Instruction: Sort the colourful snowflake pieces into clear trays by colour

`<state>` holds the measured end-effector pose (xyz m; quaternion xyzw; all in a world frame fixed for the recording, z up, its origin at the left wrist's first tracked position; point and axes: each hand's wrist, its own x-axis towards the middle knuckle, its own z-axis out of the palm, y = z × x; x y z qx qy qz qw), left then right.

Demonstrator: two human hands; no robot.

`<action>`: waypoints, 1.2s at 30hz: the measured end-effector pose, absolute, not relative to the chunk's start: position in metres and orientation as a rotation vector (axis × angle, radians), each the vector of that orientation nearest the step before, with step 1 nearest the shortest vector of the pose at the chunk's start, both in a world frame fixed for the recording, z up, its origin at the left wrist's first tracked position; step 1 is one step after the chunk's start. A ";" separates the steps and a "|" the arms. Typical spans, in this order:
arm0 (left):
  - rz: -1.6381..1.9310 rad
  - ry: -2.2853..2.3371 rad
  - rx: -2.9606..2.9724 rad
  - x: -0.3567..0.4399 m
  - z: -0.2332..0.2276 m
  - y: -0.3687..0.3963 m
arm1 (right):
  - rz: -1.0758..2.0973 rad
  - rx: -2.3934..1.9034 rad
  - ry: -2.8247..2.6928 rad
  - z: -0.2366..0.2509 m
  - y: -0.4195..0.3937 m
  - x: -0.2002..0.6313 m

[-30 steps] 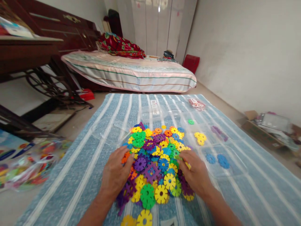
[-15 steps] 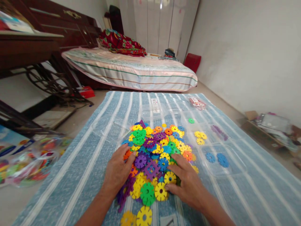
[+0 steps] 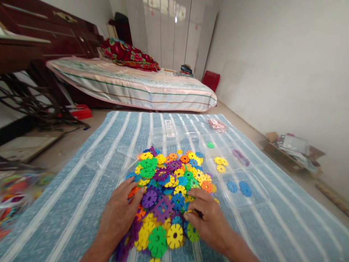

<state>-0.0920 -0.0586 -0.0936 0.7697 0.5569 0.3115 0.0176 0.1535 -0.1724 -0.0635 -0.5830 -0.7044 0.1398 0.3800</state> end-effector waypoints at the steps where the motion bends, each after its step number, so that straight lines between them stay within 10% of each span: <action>1: 0.967 1.728 2.390 -0.092 -0.093 -0.059 | 0.359 -1.474 -1.790 -0.060 -0.170 0.158; 10: 0.840 1.739 2.329 -0.088 -0.085 -0.064 | -0.501 -1.659 -1.476 -0.026 -0.135 0.233; 18: 0.832 1.716 2.352 -0.087 -0.084 -0.067 | 0.062 -1.505 -1.789 -0.061 -0.158 0.176; 36: 0.812 1.707 2.378 -0.089 -0.083 -0.064 | 0.170 -1.734 -1.847 -0.071 -0.150 0.136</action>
